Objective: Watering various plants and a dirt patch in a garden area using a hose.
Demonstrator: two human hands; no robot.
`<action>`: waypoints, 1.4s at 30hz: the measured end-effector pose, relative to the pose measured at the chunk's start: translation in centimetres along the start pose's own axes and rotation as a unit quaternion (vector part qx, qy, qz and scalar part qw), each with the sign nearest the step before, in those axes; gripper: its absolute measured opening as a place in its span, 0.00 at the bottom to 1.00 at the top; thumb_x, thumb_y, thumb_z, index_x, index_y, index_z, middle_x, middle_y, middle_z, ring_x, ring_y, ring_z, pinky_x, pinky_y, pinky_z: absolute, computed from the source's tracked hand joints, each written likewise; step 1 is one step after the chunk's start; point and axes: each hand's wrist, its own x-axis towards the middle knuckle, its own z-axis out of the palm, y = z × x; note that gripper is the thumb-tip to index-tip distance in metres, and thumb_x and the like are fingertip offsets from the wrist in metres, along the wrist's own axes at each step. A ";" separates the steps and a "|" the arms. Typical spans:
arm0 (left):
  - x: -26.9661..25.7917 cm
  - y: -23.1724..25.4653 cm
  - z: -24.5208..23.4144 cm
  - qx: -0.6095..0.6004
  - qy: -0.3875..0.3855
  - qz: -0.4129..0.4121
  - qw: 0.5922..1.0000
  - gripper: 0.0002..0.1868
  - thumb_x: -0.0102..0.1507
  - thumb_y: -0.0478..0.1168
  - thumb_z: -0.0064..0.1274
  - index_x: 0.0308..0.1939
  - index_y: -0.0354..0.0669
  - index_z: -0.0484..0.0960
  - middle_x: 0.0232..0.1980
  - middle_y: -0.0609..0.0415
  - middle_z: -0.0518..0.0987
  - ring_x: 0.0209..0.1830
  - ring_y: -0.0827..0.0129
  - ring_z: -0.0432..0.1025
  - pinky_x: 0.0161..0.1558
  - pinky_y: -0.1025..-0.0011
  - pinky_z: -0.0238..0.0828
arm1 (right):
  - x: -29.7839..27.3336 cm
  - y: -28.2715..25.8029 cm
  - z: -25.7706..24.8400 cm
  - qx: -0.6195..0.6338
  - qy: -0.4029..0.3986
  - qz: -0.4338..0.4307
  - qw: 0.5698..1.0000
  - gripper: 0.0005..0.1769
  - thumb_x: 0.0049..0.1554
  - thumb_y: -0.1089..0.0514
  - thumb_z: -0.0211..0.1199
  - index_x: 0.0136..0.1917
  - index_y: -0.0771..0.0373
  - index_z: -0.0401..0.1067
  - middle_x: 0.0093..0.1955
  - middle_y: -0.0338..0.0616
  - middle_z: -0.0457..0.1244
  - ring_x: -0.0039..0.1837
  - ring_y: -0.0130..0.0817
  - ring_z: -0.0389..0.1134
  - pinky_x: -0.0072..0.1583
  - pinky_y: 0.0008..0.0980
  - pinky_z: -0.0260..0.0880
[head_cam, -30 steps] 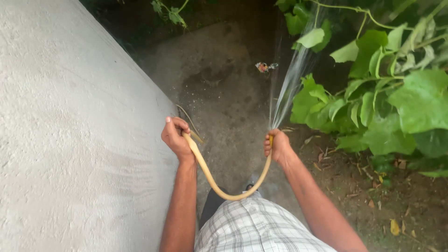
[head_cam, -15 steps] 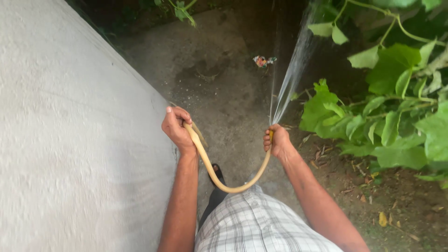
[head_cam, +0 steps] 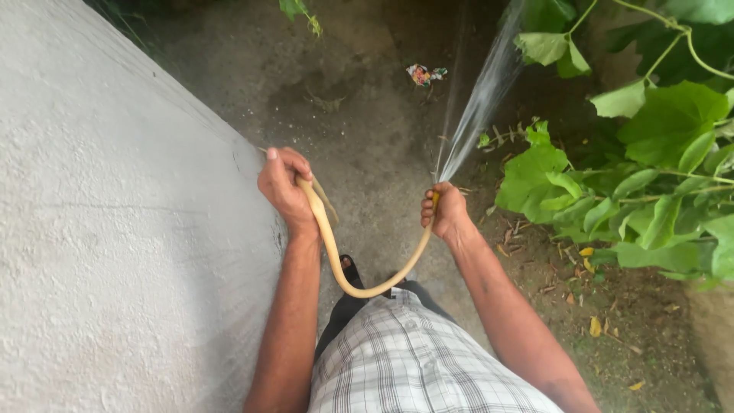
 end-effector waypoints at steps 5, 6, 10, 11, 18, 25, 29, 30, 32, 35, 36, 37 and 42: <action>1.1 -0.6 -0.2 0.005 0.002 0.027 1.000 0.26 0.76 0.48 0.37 0.26 0.36 0.69 0.28 0.52 0.68 0.28 0.72 0.60 0.34 0.71 0.55 | 0.1 -3.1 1.5 -0.001 0.042 -0.045 0.998 0.12 0.56 0.47 0.47 0.34 0.52 0.59 0.30 0.36 0.51 0.31 0.30 0.48 0.36 0.35 0.51; 1.0 -0.6 -0.2 0.002 0.009 0.019 1.000 0.26 0.76 0.48 0.36 0.27 0.36 0.69 0.28 0.51 0.68 0.27 0.72 0.60 0.32 0.71 0.55 | 0.5 -3.6 1.4 0.001 0.051 -0.073 0.996 0.12 0.56 0.47 0.47 0.35 0.53 0.60 0.30 0.37 0.51 0.31 0.31 0.48 0.36 0.36 0.52; 1.2 -1.3 0.7 0.007 0.015 0.023 1.000 0.26 0.76 0.47 0.35 0.26 0.36 0.69 0.28 0.52 0.68 0.28 0.72 0.60 0.33 0.71 0.54 | 2.1 -6.6 1.7 -0.001 0.046 -0.061 0.997 0.12 0.57 0.46 0.47 0.34 0.51 0.57 0.30 0.35 0.50 0.31 0.30 0.47 0.35 0.34 0.50; 1.5 -2.1 0.7 0.020 0.012 0.052 0.998 0.26 0.75 0.47 0.36 0.25 0.36 0.69 0.26 0.53 0.67 0.27 0.73 0.60 0.32 0.72 0.53 | 2.7 -7.5 1.9 -0.005 0.034 -0.075 0.997 0.13 0.56 0.46 0.47 0.34 0.52 0.58 0.29 0.36 0.50 0.30 0.33 0.48 0.35 0.36 0.50; 3.3 -4.8 2.1 0.041 0.010 0.061 0.997 0.25 0.74 0.46 0.41 0.24 0.38 0.69 0.24 0.57 0.67 0.25 0.75 0.59 0.31 0.71 0.52 | 3.1 -10.4 2.7 -0.011 0.052 -0.070 0.996 0.13 0.57 0.47 0.47 0.34 0.51 0.57 0.30 0.35 0.49 0.32 0.30 0.47 0.37 0.34 0.50; 5.9 -5.1 3.9 0.042 -0.056 -0.024 0.997 0.24 0.75 0.46 0.46 0.25 0.40 0.66 0.25 0.59 0.65 0.27 0.75 0.57 0.33 0.71 0.51 | 7.7 -12.5 1.7 0.012 0.042 -0.076 0.996 0.12 0.56 0.46 0.48 0.35 0.51 0.57 0.30 0.33 0.47 0.33 0.29 0.46 0.38 0.33 0.46; 6.6 -5.5 3.7 0.072 -0.071 -0.019 0.995 0.24 0.74 0.48 0.45 0.25 0.39 0.69 0.26 0.59 0.68 0.27 0.76 0.61 0.33 0.72 0.54 | 6.7 -12.1 4.3 0.028 0.062 -0.080 0.995 0.12 0.56 0.47 0.47 0.35 0.51 0.56 0.30 0.34 0.47 0.34 0.30 0.47 0.39 0.34 0.49; 7.1 -5.4 3.6 0.069 -0.069 -0.034 0.995 0.24 0.74 0.47 0.45 0.25 0.39 0.69 0.26 0.59 0.68 0.27 0.76 0.61 0.33 0.71 0.54 | 6.9 -12.3 4.9 0.024 0.059 -0.083 0.994 0.12 0.56 0.46 0.47 0.34 0.51 0.57 0.30 0.34 0.47 0.33 0.30 0.47 0.38 0.35 0.49; 7.4 -5.8 2.9 0.068 -0.069 -0.036 0.995 0.24 0.74 0.47 0.45 0.25 0.39 0.69 0.25 0.59 0.68 0.27 0.76 0.60 0.32 0.72 0.54 | 6.0 -11.4 6.3 0.038 0.063 -0.081 0.994 0.13 0.57 0.46 0.46 0.34 0.51 0.56 0.30 0.35 0.47 0.33 0.30 0.47 0.38 0.35 0.49; 7.7 -5.9 2.5 0.058 -0.066 -0.037 0.995 0.24 0.74 0.47 0.45 0.24 0.38 0.70 0.25 0.58 0.68 0.26 0.76 0.60 0.31 0.72 0.53 | 5.7 -10.2 6.3 0.045 0.061 -0.081 0.994 0.13 0.58 0.47 0.44 0.33 0.50 0.54 0.30 0.34 0.47 0.33 0.30 0.46 0.38 0.35 0.49; 8.0 -5.7 2.4 0.050 -0.062 -0.031 0.996 0.24 0.74 0.46 0.45 0.24 0.38 0.70 0.25 0.57 0.68 0.26 0.75 0.60 0.31 0.72 0.53 | 6.0 -10.0 6.3 0.036 0.051 -0.085 0.994 0.13 0.58 0.47 0.44 0.33 0.49 0.53 0.30 0.33 0.46 0.33 0.29 0.45 0.37 0.34 0.48; 8.0 -5.7 2.4 0.049 -0.068 -0.030 0.996 0.24 0.74 0.46 0.45 0.24 0.38 0.70 0.25 0.57 0.68 0.26 0.75 0.60 0.31 0.72 0.53 | 5.9 -9.8 6.3 0.042 0.050 -0.088 0.994 0.13 0.58 0.47 0.44 0.33 0.49 0.53 0.30 0.33 0.46 0.33 0.29 0.45 0.37 0.34 0.48; 8.1 -6.1 2.1 0.057 -0.083 -0.035 0.994 0.24 0.74 0.45 0.43 0.24 0.38 0.69 0.25 0.57 0.68 0.27 0.75 0.60 0.32 0.72 0.53 | 6.6 -8.8 5.1 0.067 0.072 -0.076 0.992 0.13 0.58 0.46 0.45 0.35 0.51 0.56 0.30 0.34 0.48 0.32 0.29 0.46 0.37 0.34 0.49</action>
